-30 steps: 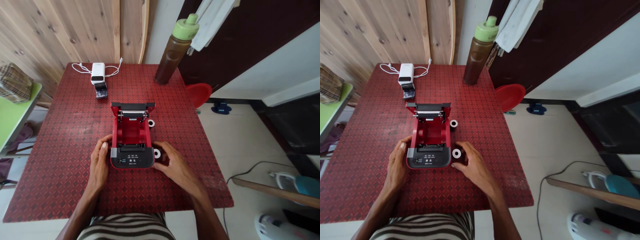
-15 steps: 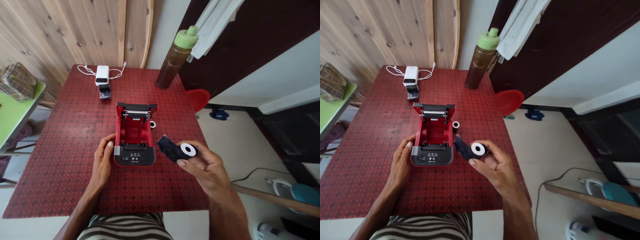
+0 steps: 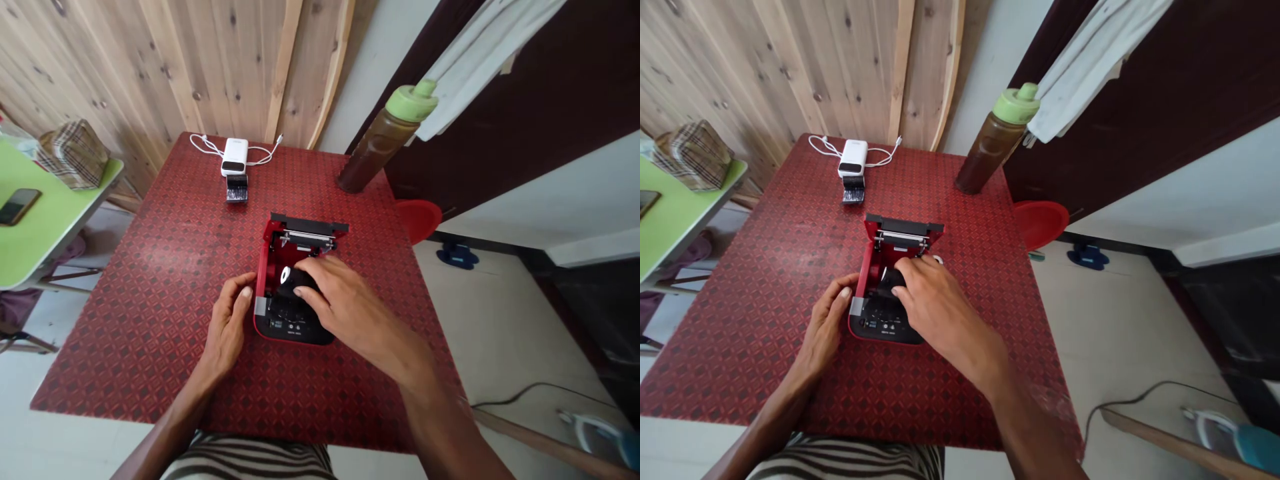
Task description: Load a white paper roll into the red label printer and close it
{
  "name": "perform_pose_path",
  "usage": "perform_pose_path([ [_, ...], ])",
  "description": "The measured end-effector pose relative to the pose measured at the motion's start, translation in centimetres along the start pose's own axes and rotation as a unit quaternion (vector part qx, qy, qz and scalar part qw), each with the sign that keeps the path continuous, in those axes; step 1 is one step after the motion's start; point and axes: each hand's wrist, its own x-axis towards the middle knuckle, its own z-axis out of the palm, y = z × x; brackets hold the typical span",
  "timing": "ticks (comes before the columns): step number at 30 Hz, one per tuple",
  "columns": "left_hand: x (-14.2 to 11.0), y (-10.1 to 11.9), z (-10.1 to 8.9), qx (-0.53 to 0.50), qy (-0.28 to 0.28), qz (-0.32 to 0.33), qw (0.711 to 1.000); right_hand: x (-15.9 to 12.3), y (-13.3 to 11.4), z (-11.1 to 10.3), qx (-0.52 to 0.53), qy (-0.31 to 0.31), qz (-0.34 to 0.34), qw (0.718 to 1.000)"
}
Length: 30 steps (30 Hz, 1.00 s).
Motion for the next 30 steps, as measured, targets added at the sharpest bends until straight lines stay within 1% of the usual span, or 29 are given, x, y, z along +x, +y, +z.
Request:
perform_pose_path([
  [2, 0.0, 0.0, 0.0, -0.002, 0.0, 0.001, 1.0, 0.6, -0.1, 0.6, -0.044, -0.015, 0.0, 0.999],
  [4, 0.0, 0.0, 0.1, -0.004, 0.0, 0.002, 1.0, 1.1, -0.2, 0.9, -0.065, -0.024, 0.0, 0.998],
  [13, -0.1, 0.1, 0.0, -0.003, -0.007, -0.004, 1.0, 1.5, -0.6, 2.5, -0.09, -0.011, 0.01, 0.996],
  [20, -0.1, 0.1, -0.1, -0.01, -0.007, -0.011, 1.0, 2.8, -1.4, 2.5, -0.155, -0.062, 0.051, 0.985],
  [24, -0.2, 0.1, -0.1, -0.012, -0.009, -0.009, 1.0, 3.3, -0.9, 3.1, -0.156, -0.082, 0.067, 0.982],
  [30, -0.1, -0.1, -0.1, -0.008, -0.009, -0.012, 1.0, 3.3, 0.0, 4.4, -0.154, -0.072, 0.055, 0.984],
])
